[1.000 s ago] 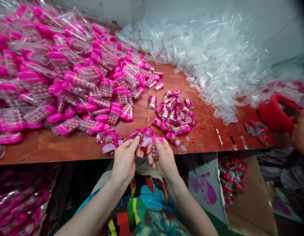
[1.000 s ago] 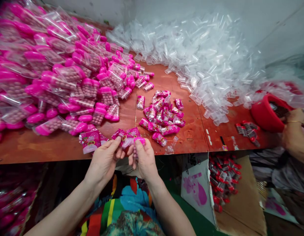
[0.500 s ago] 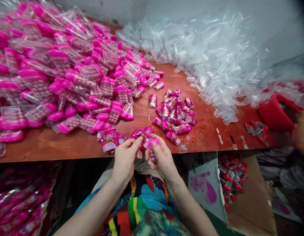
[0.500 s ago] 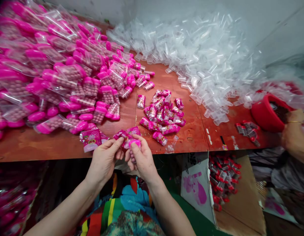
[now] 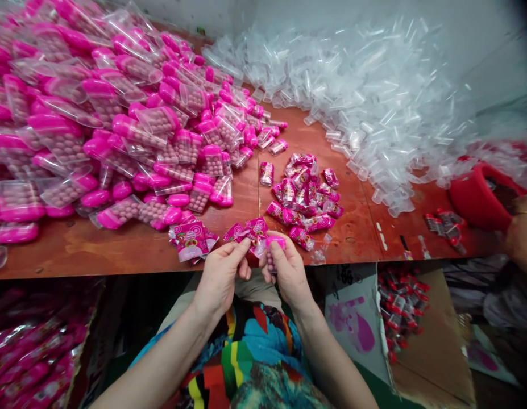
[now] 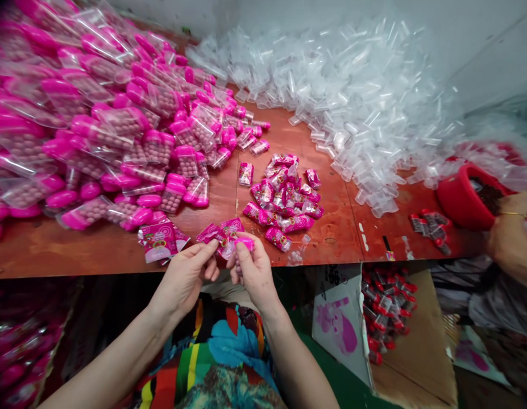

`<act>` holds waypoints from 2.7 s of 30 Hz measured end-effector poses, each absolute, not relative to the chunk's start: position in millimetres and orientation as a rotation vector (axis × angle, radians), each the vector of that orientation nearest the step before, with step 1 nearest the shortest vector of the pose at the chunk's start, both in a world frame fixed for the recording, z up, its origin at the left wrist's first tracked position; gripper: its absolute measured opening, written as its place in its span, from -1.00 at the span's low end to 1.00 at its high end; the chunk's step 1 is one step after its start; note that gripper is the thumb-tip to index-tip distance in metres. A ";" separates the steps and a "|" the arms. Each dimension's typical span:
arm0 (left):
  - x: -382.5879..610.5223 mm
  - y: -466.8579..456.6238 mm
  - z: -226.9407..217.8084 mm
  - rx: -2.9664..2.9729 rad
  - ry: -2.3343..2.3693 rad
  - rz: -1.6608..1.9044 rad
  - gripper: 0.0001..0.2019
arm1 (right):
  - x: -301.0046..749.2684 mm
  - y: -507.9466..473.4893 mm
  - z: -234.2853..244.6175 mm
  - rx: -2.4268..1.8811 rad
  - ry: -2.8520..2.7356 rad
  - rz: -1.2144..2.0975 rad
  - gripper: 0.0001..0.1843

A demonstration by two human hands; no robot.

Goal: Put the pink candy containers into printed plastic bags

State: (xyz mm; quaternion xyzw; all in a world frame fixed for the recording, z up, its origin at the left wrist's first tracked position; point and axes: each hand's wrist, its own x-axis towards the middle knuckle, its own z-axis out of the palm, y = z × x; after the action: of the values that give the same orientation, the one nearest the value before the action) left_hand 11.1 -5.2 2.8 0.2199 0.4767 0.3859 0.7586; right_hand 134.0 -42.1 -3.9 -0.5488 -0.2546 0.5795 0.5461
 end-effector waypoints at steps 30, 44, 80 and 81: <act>7.8 -0.8 7.6 0.508 0.892 0.740 -0.73 | 125.5 -44.5 -8.6 -1.332 -0.791 1.493 -0.43; -2.2 1.3 7.0 0.501 0.865 0.581 -0.57 | 139.0 -55.2 -3.0 -1.169 -0.721 1.731 -0.32; -0.9 -4.2 -0.3 0.416 0.894 0.615 -0.66 | 122.0 -65.6 -15.2 -1.585 -1.250 1.272 -0.34; -0.5 -4.7 -1.2 0.406 0.911 0.614 -0.66 | 121.2 -65.3 -15.1 -1.645 -1.330 1.208 -0.33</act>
State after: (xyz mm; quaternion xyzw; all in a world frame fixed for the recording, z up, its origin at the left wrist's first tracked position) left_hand -0.5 -4.7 -1.2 0.1914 0.4299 0.2897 0.8334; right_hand 121.2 -65.3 -15.1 -0.6336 -0.5122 0.4654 0.3458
